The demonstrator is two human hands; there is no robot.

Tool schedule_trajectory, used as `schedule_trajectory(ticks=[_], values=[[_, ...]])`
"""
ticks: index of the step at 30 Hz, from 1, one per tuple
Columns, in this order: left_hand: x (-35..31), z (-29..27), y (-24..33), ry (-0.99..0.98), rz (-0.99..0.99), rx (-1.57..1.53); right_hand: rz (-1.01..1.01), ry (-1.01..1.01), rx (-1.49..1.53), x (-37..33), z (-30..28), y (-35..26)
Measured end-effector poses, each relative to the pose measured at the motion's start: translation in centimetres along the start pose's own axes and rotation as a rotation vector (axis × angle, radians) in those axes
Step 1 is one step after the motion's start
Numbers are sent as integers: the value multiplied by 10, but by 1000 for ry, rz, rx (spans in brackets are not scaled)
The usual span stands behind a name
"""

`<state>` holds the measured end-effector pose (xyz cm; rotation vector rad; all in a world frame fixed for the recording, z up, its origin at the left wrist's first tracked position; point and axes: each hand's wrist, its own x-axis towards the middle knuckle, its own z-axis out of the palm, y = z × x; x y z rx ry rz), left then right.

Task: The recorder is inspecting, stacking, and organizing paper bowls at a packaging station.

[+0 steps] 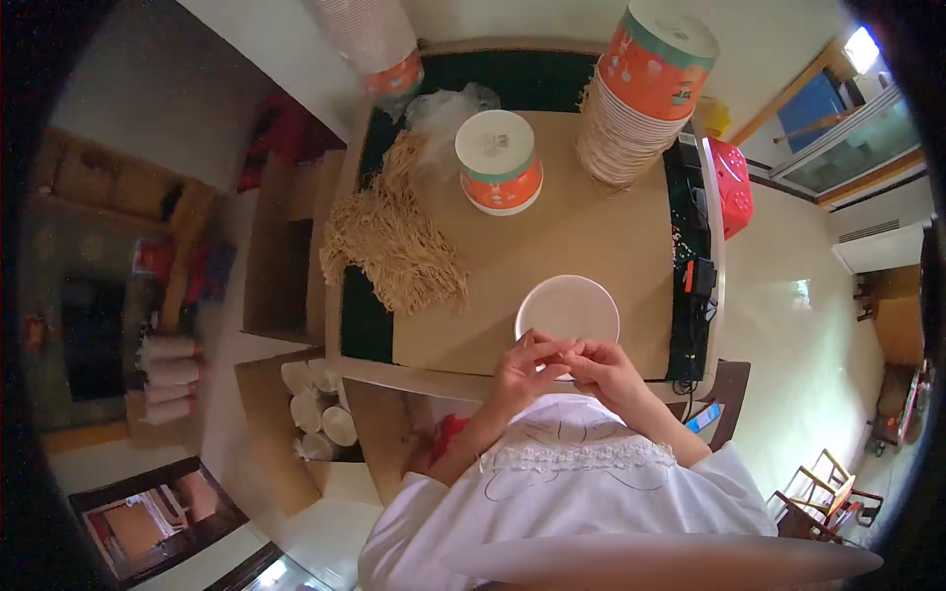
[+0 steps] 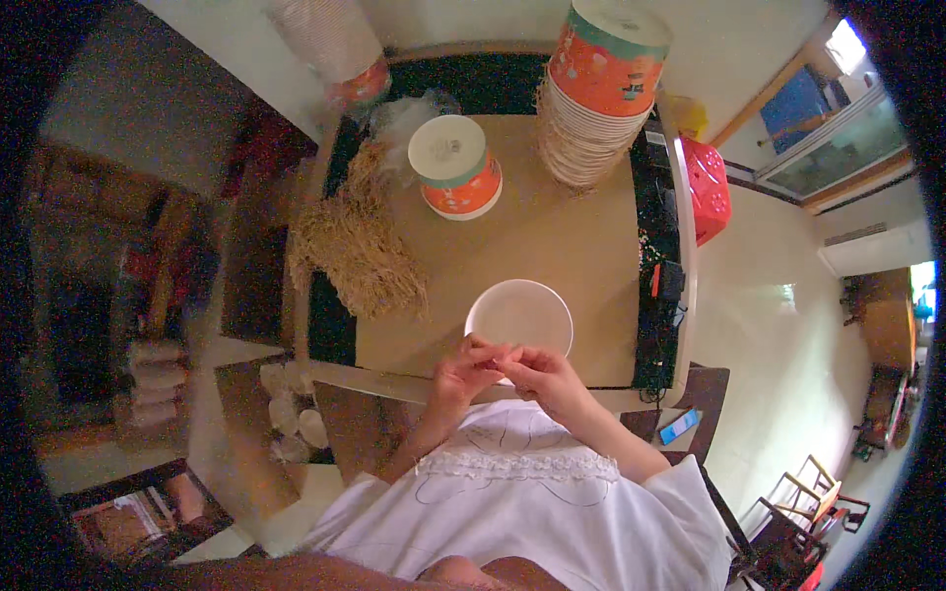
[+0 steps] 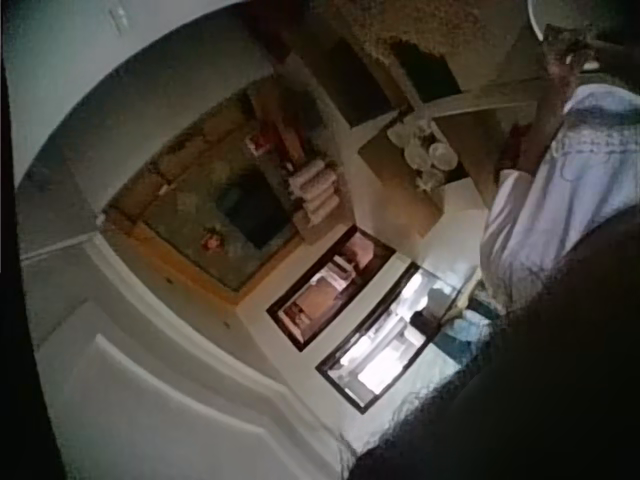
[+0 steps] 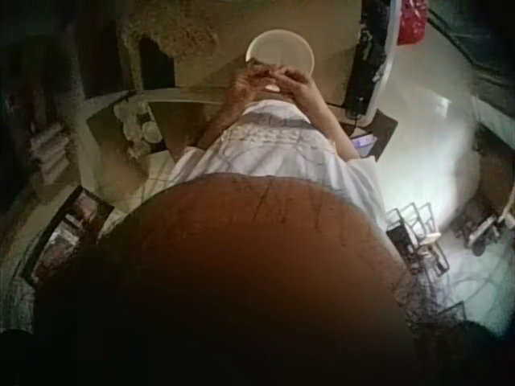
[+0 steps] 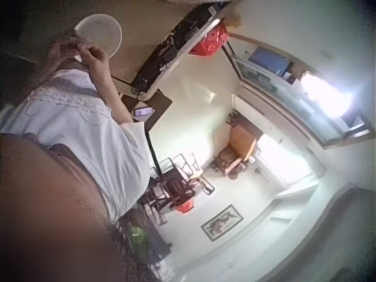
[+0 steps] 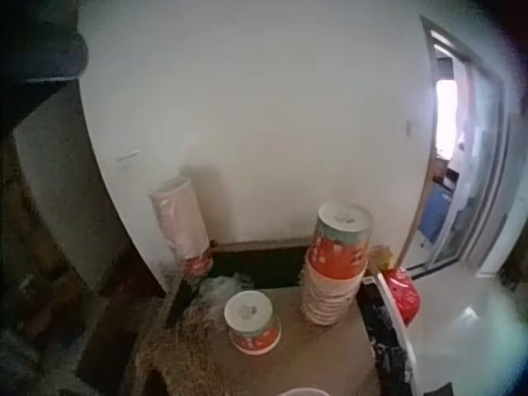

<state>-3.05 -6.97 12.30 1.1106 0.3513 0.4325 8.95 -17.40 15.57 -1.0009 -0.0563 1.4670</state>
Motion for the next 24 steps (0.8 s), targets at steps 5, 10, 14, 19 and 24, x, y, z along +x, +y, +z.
schedule_trajectory(ticks=[5, 10, 14, 19, 24], values=[[-3, -2, 6, 19, -111, -99, -21, -49, -82, 4, -2, 0], [-1, -3, -1, 153, 29, 31, -95, 36, -212, 10, 2, 4], [1, -9, -20, 287, -37, -61, -325, 183, -475, 17, 5, 12], [6, -5, -17, 344, -29, 164, -567, 362, -785, 20, 5, 23], [10, -4, -22, 343, 56, 531, -716, 355, -979, 26, 6, 25]])
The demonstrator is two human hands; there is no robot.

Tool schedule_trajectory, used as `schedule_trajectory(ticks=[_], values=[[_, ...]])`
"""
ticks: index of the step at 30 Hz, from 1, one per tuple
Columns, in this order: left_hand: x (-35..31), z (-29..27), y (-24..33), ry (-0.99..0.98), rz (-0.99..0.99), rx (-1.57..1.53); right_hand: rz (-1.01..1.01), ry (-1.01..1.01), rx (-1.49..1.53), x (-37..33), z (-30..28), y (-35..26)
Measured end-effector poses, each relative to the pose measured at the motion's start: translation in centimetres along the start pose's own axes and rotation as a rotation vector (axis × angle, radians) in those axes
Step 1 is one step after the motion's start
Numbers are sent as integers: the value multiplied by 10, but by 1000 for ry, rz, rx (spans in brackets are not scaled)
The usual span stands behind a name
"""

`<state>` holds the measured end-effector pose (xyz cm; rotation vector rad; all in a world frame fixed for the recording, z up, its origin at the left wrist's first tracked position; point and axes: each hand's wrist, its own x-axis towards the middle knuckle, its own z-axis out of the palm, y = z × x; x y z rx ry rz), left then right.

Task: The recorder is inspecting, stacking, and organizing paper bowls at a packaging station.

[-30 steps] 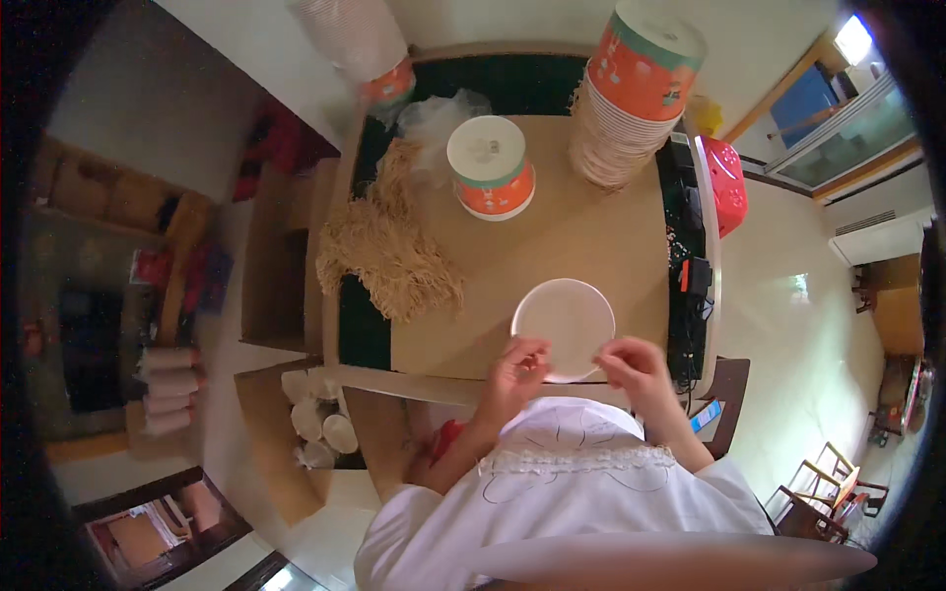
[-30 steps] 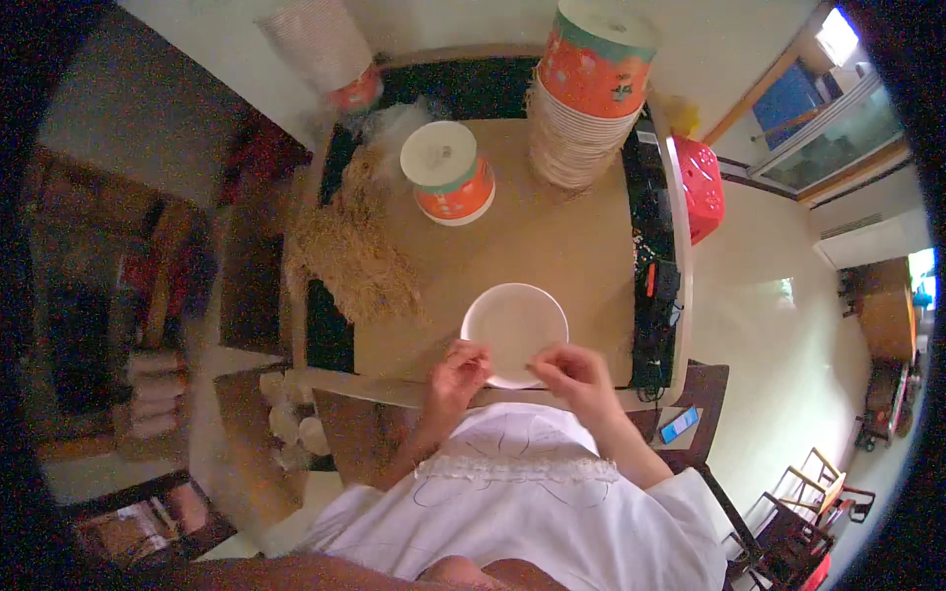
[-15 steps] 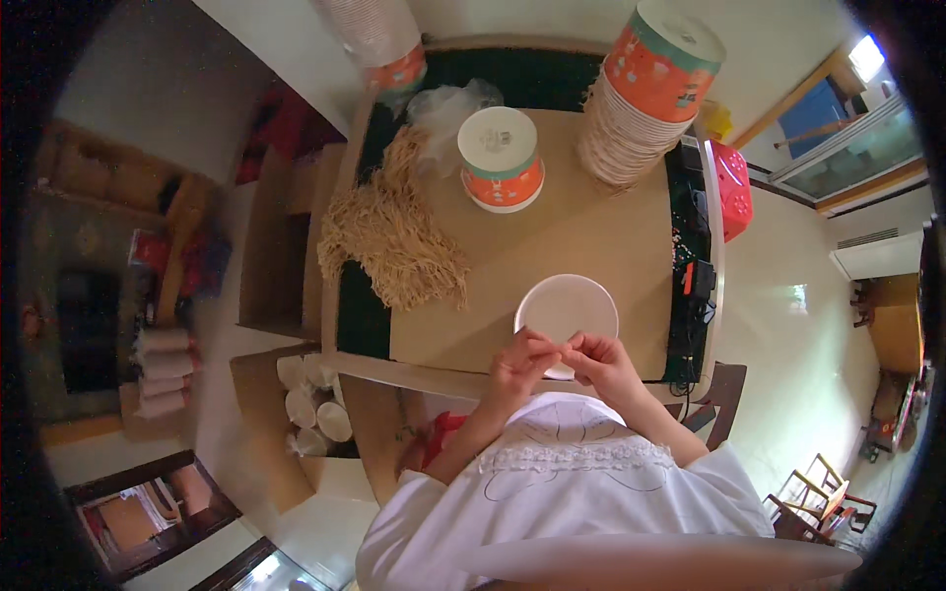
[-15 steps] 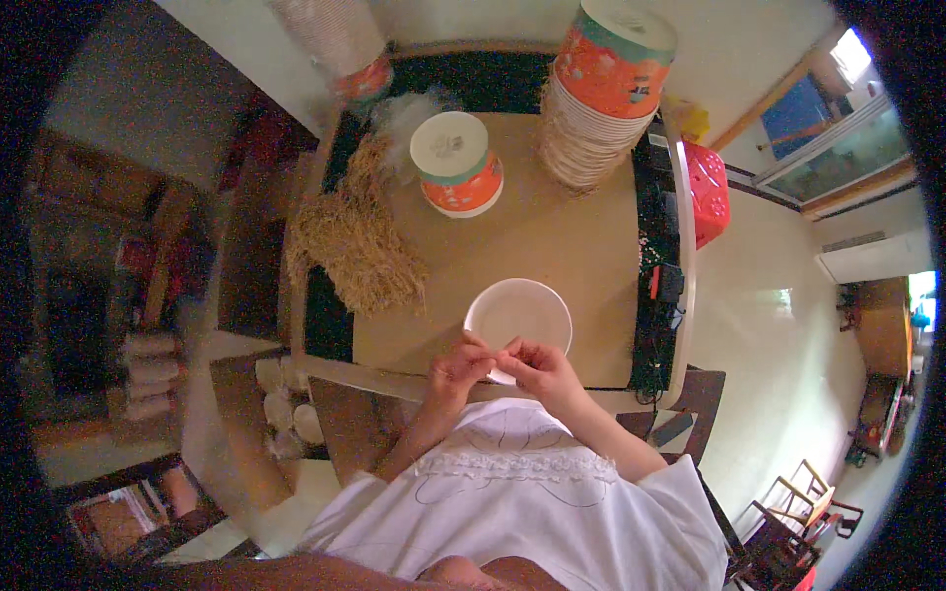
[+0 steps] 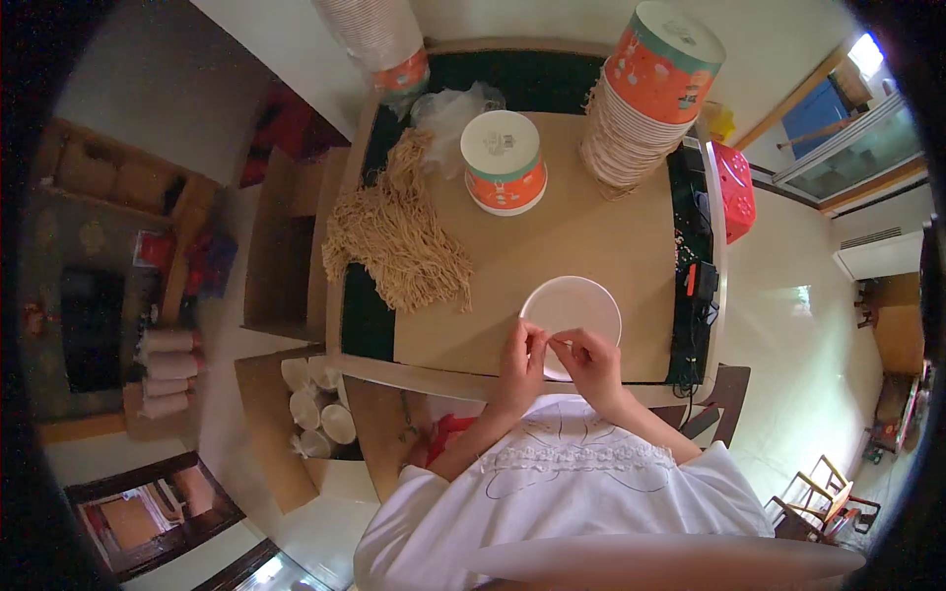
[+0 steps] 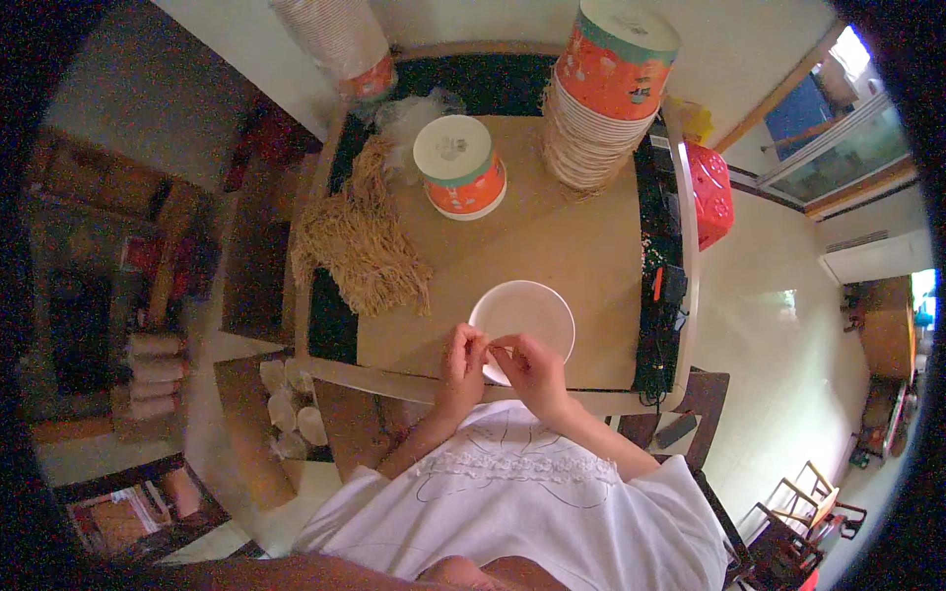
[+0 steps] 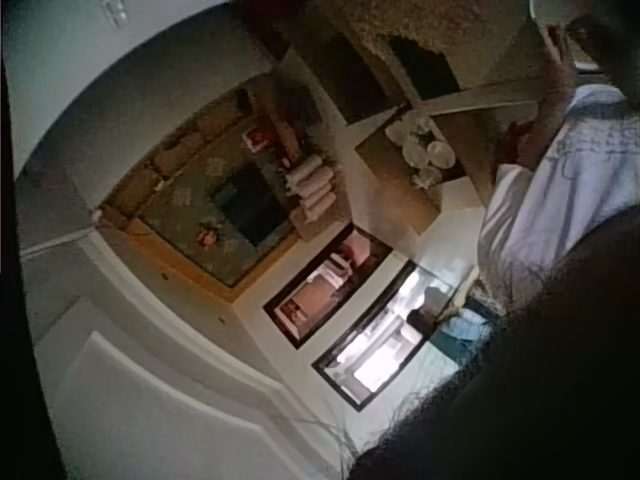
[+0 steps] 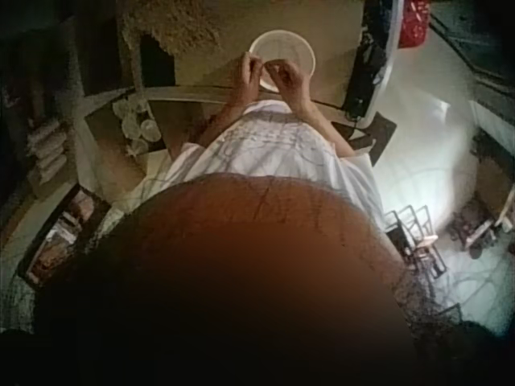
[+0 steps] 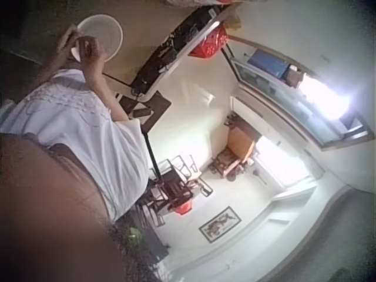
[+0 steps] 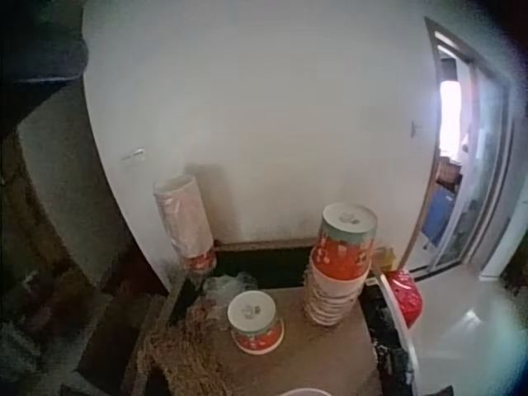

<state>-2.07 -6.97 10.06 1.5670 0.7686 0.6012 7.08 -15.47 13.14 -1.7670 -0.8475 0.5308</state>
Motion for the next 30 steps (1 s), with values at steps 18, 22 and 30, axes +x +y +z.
schedule_trajectory(ticks=[18, 22, 30], values=[[68, -11, -77, -169, 8, 166, 593, 41, 559, 42, 54, 111], [64, -11, -77, -183, -7, 144, 576, 29, 595, 39, 53, 111], [60, -12, -76, -191, -20, 135, 574, -5, 598, 38, 50, 112]])
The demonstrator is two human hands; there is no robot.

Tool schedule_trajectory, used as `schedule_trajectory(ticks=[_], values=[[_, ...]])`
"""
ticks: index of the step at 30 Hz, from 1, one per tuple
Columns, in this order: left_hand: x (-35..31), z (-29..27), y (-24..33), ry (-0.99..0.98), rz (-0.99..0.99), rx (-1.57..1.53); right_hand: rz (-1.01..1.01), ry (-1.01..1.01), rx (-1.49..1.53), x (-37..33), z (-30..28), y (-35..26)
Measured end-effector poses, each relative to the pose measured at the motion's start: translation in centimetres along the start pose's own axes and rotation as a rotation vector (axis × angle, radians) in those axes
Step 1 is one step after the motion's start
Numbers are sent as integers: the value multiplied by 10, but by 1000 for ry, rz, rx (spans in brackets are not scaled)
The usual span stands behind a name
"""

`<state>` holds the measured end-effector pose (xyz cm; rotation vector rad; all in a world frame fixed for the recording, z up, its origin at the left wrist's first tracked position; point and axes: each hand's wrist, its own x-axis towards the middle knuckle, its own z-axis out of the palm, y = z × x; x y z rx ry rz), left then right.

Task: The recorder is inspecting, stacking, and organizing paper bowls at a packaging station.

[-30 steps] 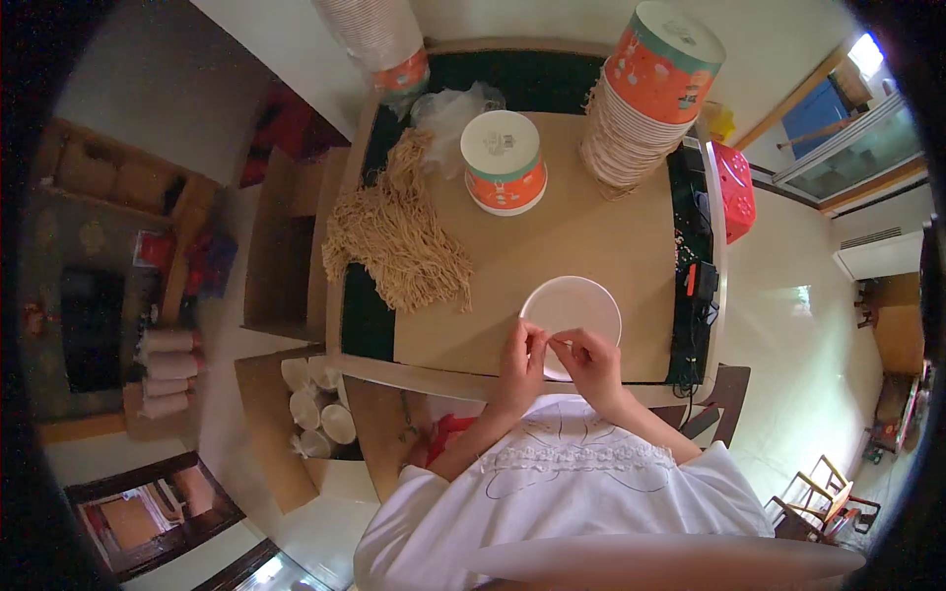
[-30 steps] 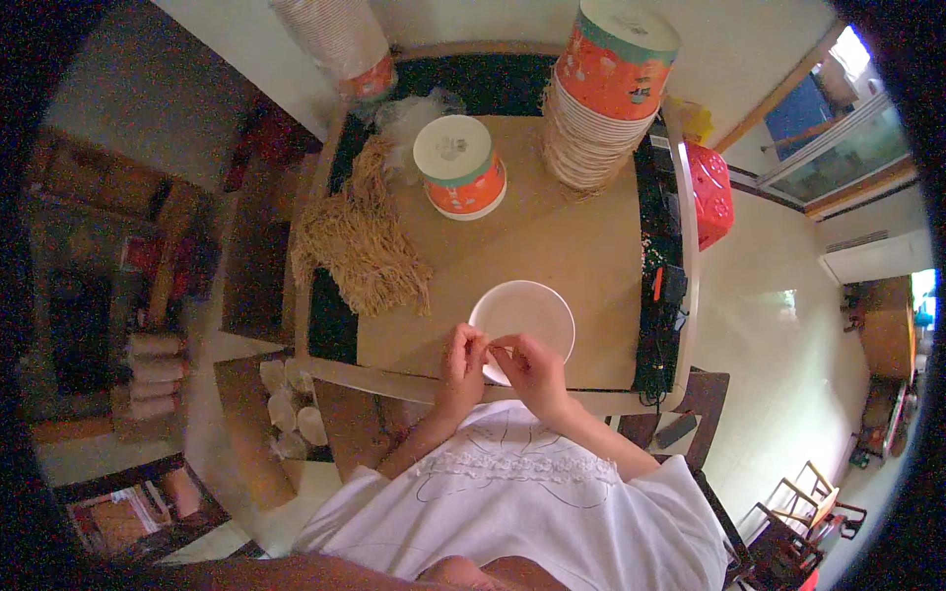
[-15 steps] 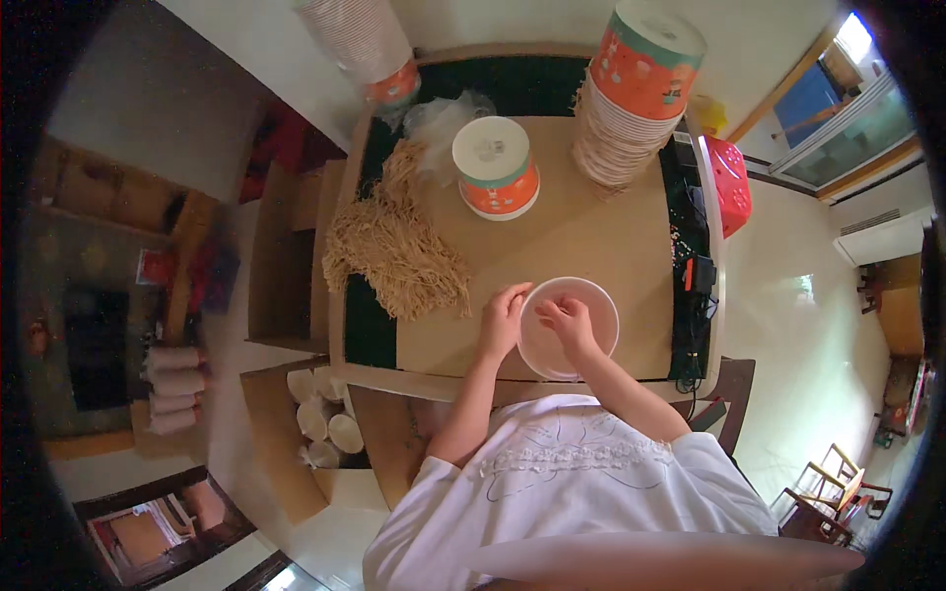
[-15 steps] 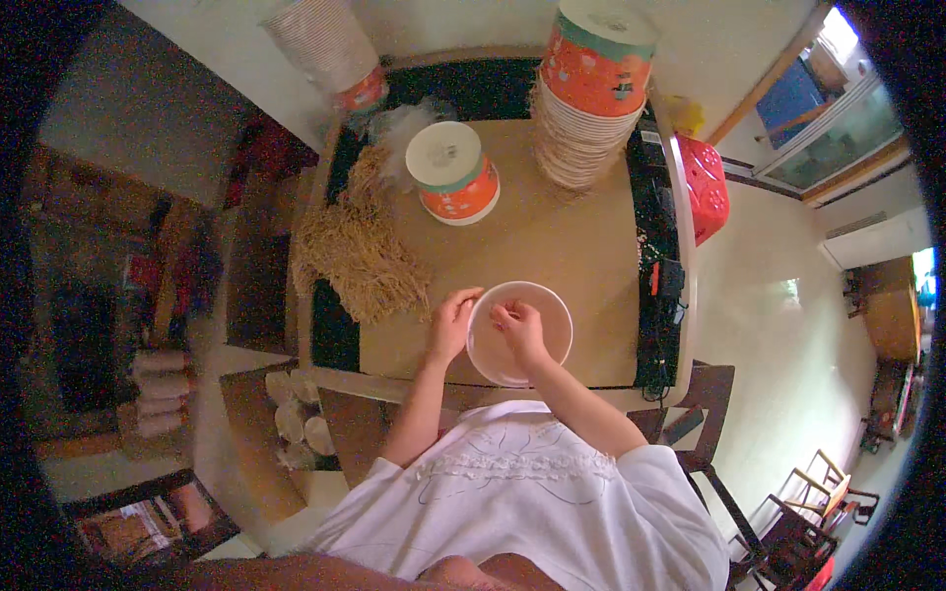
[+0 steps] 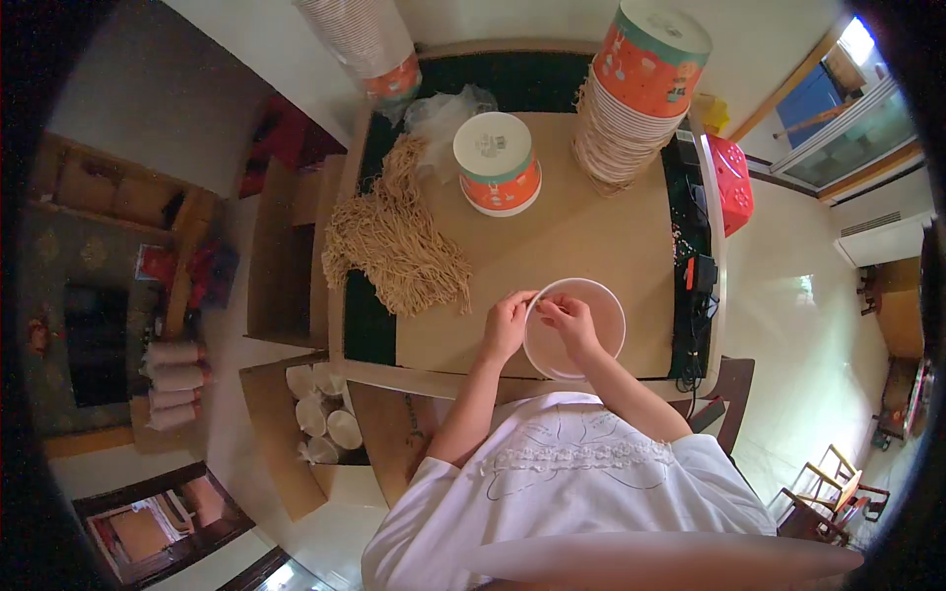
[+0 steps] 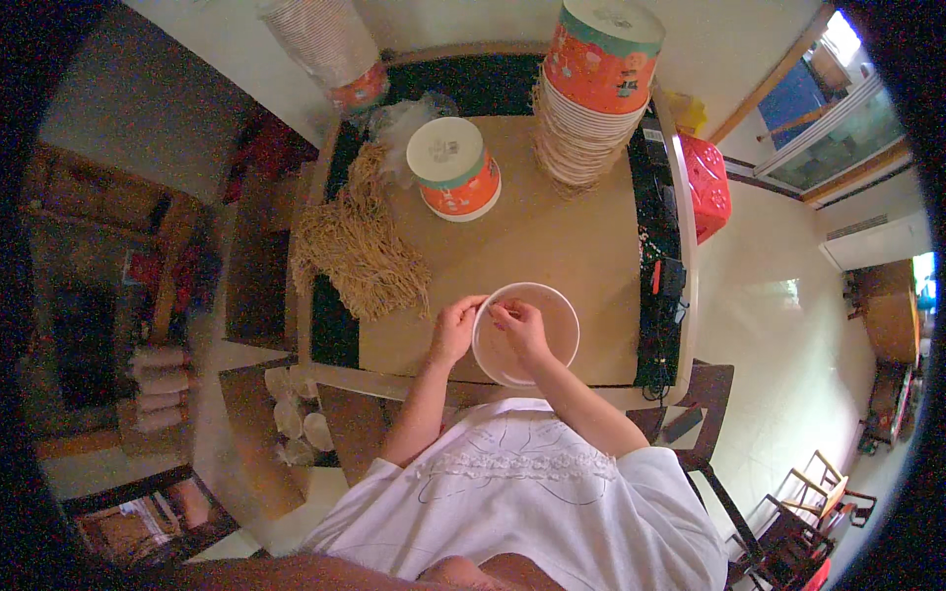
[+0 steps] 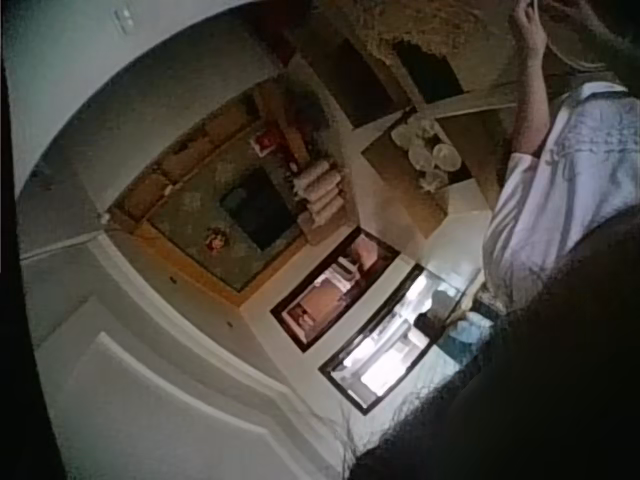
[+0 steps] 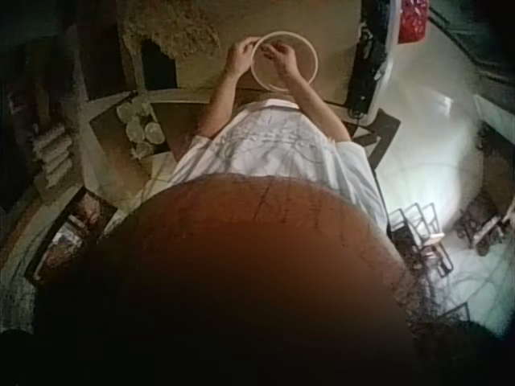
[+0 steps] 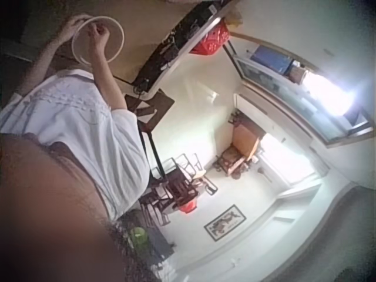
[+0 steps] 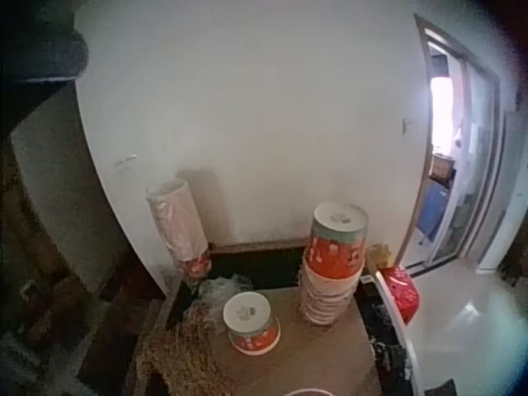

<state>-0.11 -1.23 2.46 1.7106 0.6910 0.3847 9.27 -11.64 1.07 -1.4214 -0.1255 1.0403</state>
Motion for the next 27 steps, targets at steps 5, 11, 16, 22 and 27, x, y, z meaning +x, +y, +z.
schedule_trajectory(ticks=[5, 11, 16, 22, 27], values=[[0, 0, 1, 1, -4, 40, -6, -14, -85, 2, -1, 1], [0, -1, 4, -26, -42, 18, 2, -4, -101, 2, 0, -2], [-1, 0, 2, 5, 3, 36, -10, -12, -113, 2, 1, -3], [-2, -6, 16, -16, 66, 84, -28, 2, -186, -2, -2, -4], [-1, -7, 30, -26, 80, 234, -37, 44, -275, -3, -7, -6]])
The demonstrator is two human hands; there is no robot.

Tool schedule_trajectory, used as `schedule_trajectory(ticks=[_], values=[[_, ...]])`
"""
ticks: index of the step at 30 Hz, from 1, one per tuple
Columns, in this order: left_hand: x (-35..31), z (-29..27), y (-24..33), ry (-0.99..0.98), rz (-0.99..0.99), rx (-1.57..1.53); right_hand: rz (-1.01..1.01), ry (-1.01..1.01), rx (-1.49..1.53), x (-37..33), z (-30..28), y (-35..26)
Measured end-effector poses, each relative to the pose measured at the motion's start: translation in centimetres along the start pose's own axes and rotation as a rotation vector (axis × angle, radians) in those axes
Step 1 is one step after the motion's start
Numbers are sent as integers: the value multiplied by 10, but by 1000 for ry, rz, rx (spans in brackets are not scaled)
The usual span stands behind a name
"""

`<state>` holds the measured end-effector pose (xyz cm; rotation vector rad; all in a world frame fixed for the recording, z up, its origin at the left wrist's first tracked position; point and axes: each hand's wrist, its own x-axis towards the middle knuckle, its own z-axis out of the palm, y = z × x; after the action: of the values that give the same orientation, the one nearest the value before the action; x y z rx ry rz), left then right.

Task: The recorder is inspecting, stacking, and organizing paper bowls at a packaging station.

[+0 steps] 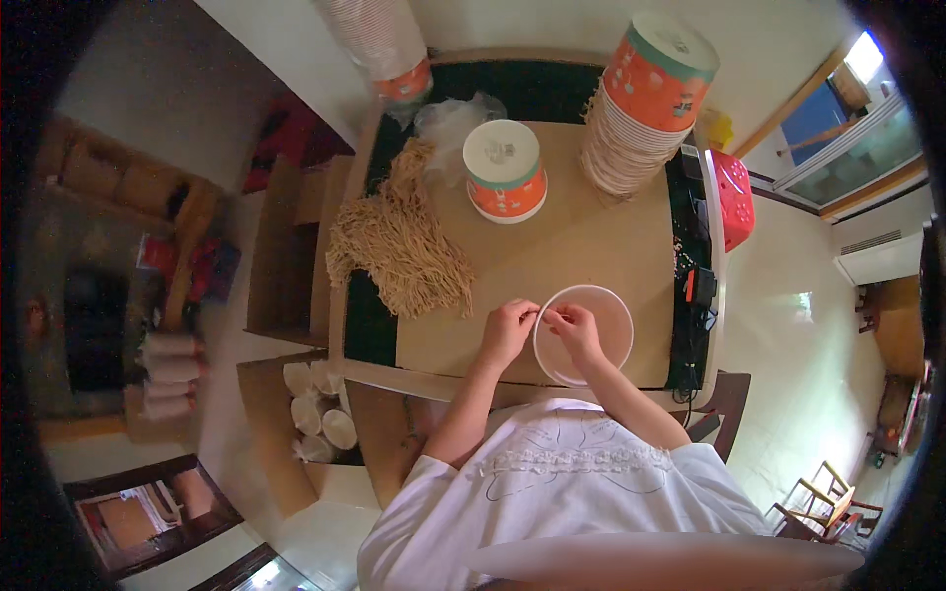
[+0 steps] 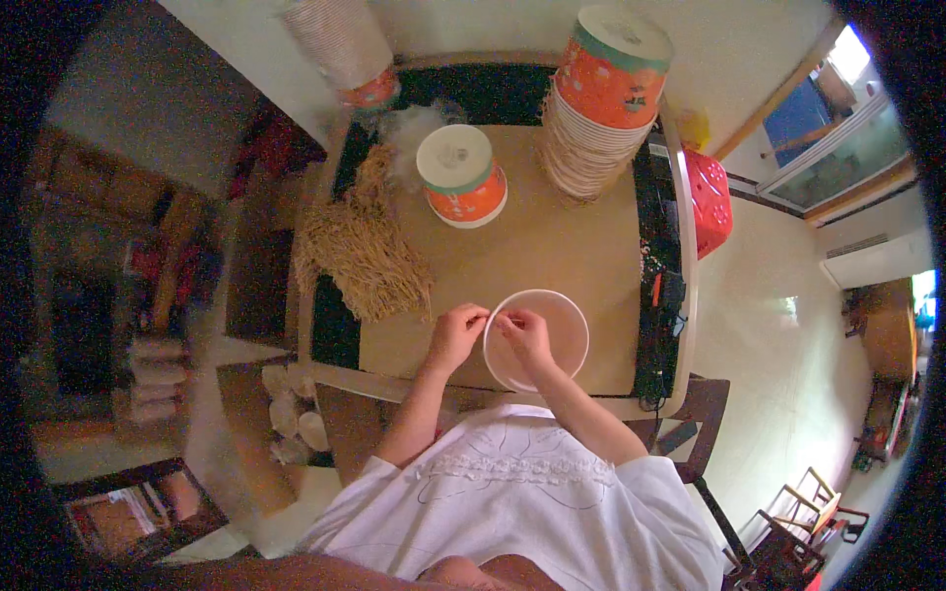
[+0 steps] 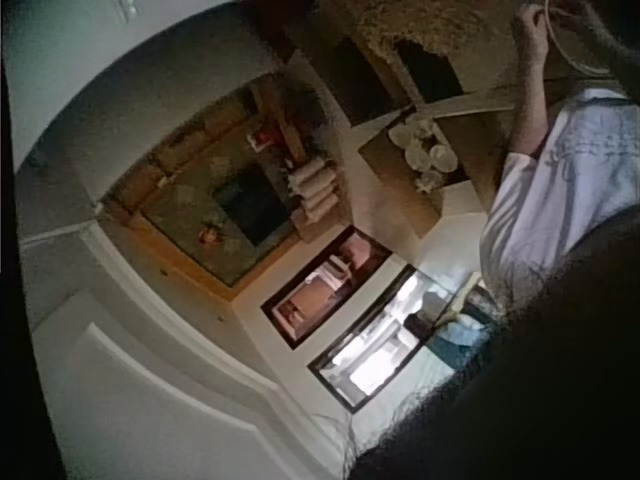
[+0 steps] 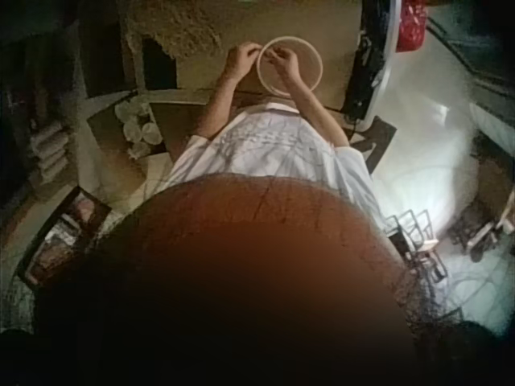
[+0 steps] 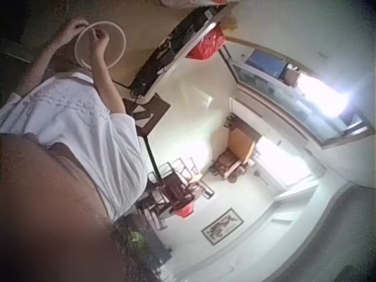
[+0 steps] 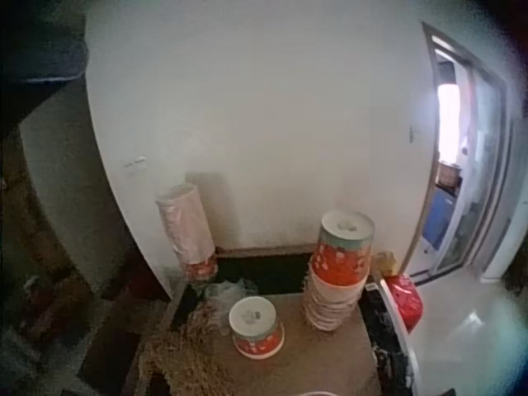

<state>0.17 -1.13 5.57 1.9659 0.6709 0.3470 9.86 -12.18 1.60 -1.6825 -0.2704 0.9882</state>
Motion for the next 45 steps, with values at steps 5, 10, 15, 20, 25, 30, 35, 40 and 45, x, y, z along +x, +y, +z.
schedule_trajectory(ticks=[5, 10, 15, 20, 25, 30, 35, 40, 45], values=[[0, 15, -18, 157, 93, 27, -48, -25, 81, -10, 0, -8], [3, 26, -51, 36, -262, -379, -445, -108, -263, -50, 12, -40], [16, 13, -42, -337, -723, -989, -806, -403, -862, -61, 22, -50], [10, 3, -37, -430, -748, -1151, -690, -248, -1032, -23, 5, -99], [14, 37, -19, -142, -499, -929, -484, -204, -1068, 17, -23, -75], [24, 49, -29, -114, -396, -845, -318, -162, -790, 26, -37, -60], [24, 53, -22, -121, -329, -739, -257, -97, -485, 25, -44, -46], [31, 45, -20, -235, -373, -584, -310, -112, -272, 19, -44, -45], [31, 38, 1, -231, -369, -450, -303, -78, -313, 24, -48, -35]])
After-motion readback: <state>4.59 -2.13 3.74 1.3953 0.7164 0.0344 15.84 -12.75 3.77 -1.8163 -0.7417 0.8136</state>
